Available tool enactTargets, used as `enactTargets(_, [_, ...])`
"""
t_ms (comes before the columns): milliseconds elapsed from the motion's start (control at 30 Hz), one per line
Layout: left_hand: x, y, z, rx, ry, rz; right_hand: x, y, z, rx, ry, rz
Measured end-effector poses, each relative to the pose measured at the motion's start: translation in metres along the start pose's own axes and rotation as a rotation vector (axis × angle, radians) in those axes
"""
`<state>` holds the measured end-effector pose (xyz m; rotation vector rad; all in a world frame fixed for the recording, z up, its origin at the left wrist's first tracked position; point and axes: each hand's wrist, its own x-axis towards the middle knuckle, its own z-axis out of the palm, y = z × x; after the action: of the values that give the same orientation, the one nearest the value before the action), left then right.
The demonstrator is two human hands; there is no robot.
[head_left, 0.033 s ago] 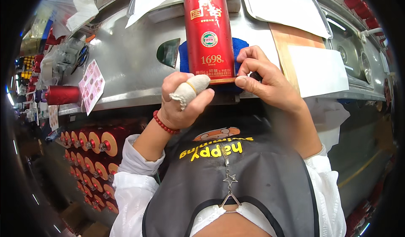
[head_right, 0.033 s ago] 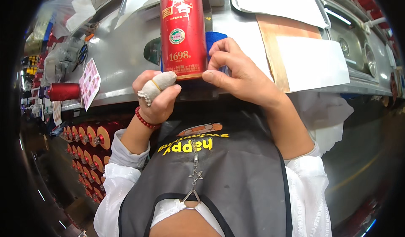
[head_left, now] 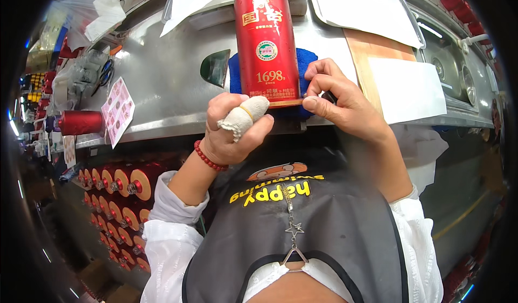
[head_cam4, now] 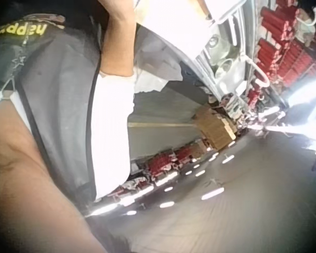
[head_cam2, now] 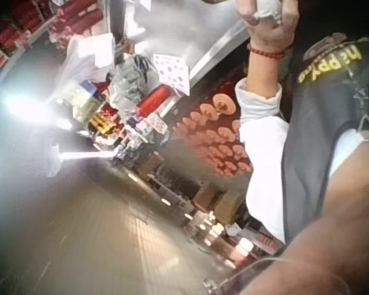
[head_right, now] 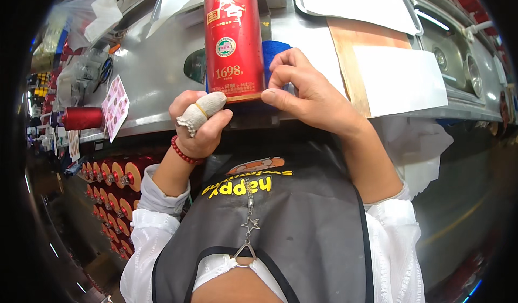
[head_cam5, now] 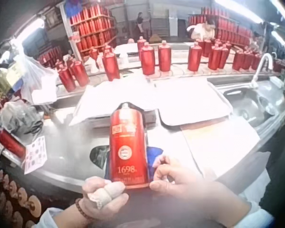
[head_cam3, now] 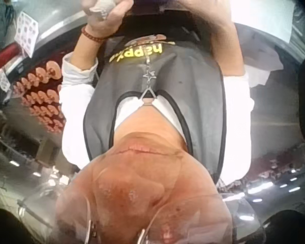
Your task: The person applies a red label to a red cylindrical bottle, smooths it with a green card, and uses a wooden stick to press the edges. They then place a gold circular sticker on the bottle neck and smooth it. The process is repeated for a second bottle.
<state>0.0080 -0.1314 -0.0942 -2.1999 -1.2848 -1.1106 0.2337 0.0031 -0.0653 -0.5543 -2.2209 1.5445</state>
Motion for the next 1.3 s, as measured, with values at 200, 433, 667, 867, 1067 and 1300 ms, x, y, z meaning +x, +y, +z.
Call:
enactTargets(200, [0.013,-0.01,0.002,-0.115,-0.076,0.123,-0.008,0.007,-0.003,0.129,0.045,0.073])
enactTargets(433, [0.021,-0.01,0.01,-0.081,-0.116,0.138,-0.01,0.009,-0.011,-0.018,-0.022,0.062])
enactTargets(667, [0.022,-0.011,0.009,-0.009,-0.18,0.205,-0.011,0.009,-0.013,0.059,-0.018,0.106])
enactTargets(867, [0.024,-0.008,0.018,0.021,-0.165,0.228,-0.012,0.014,-0.014,0.093,-0.017,0.116])
enactTargets(1067, [0.021,-0.005,0.005,0.102,-0.166,0.19,-0.012,0.012,-0.016,0.08,-0.007,0.116])
enactTargets(1300, [0.028,-0.007,0.015,0.061,-0.166,0.254,-0.014,0.016,-0.014,0.084,0.05,0.062])
